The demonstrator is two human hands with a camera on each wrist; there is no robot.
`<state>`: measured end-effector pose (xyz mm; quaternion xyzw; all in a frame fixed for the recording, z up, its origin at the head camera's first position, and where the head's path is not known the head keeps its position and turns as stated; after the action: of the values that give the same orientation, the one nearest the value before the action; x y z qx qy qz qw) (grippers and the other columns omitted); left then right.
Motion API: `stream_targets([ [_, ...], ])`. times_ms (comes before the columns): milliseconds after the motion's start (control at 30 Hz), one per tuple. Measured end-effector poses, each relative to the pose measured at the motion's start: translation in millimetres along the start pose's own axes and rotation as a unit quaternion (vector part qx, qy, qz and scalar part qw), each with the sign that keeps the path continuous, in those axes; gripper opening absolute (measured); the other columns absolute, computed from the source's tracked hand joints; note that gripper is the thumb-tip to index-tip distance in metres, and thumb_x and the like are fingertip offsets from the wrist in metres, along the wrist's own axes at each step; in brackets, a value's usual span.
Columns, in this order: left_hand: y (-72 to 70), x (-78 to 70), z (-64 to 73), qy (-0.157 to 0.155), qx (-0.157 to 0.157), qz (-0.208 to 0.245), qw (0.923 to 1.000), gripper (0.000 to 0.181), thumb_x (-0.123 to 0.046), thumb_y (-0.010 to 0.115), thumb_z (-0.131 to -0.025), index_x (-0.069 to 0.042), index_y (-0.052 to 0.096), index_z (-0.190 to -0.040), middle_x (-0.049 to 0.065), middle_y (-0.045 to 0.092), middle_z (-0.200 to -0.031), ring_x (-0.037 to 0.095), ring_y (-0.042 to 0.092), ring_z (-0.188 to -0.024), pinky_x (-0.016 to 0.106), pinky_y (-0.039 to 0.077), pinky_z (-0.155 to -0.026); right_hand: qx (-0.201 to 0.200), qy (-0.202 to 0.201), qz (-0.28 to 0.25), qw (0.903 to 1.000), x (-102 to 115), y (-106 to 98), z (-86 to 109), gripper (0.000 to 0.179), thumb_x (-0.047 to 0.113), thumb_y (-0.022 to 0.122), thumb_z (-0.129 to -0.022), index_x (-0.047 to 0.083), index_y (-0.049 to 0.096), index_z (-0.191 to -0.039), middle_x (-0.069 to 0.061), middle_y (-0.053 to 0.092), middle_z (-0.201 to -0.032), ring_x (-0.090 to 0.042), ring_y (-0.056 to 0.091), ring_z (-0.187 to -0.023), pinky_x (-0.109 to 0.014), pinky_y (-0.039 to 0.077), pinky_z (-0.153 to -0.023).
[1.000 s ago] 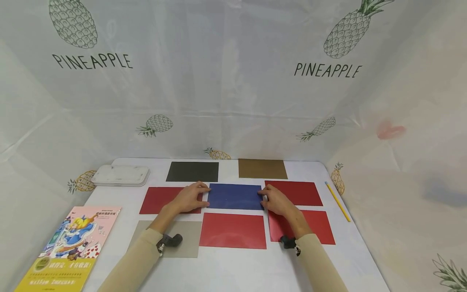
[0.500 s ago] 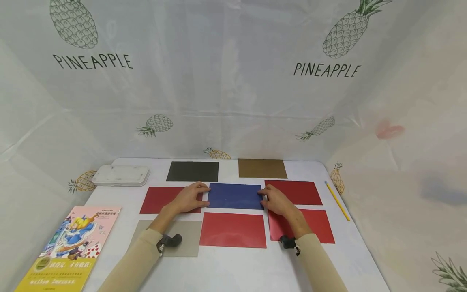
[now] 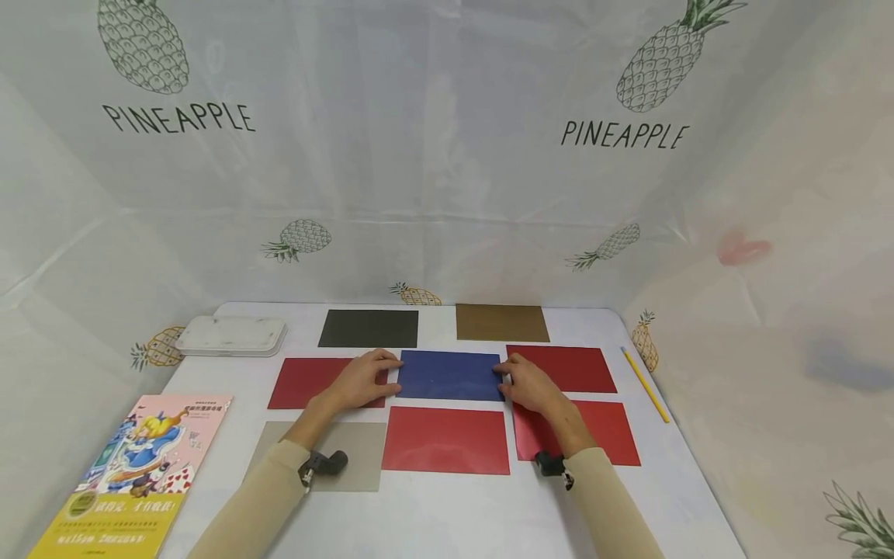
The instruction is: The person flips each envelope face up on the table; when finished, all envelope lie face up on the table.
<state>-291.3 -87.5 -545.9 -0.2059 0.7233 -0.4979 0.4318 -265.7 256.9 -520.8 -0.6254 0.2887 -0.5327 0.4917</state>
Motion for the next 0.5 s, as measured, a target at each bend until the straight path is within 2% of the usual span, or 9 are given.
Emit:
stream_targets([
  [133,-5.2,-2.5,2.3,0.002,-0.006,0.000,1.0000,0.053,-0.044,0.070,-0.091,-0.018,0.064,-0.137,0.002,0.056,-0.134,0.022,0.056,-0.123,0.048,0.044,-0.102,-0.007,-0.005,0.017,0.9998,4,0,0.3,0.045,0.024,0.077,-0.089,0.009,0.068,-0.130,-0.008,0.059,-0.119,-0.021,0.061,-0.103,-0.040,0.056,-0.088],
  [267,-13.6,-6.7,10.2,0.009,-0.015,0.015,0.9997,0.052,-0.042,0.072,-0.091,-0.017,0.064,-0.137,0.002,0.058,-0.133,0.022,0.059,-0.120,0.047,0.047,-0.100,-0.015,-0.031,0.028,0.9990,20,0,3.1,0.045,0.026,0.078,-0.088,0.010,0.068,-0.129,-0.008,0.059,-0.119,-0.022,0.062,-0.103,-0.040,0.057,-0.086],
  [500,-28.0,0.7,39.9,-0.014,-0.025,0.029,0.9992,0.047,-0.042,0.073,-0.090,-0.023,0.067,-0.133,-0.006,0.062,-0.129,0.016,0.061,-0.114,0.041,0.051,-0.095,-0.012,-0.099,0.037,0.9943,67,8,6.2,0.041,0.027,0.077,-0.089,0.014,0.070,-0.127,-0.001,0.060,-0.117,-0.016,0.061,-0.098,-0.033,0.056,-0.082],
])
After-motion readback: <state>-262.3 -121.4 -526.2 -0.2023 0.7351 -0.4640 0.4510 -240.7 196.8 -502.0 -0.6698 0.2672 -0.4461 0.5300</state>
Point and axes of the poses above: each hand's wrist, its own z-axis away from the middle knuckle, its own y-axis out of the palm, x = y × z, the point moved 4 cm from there along -z, towards the middle knuckle
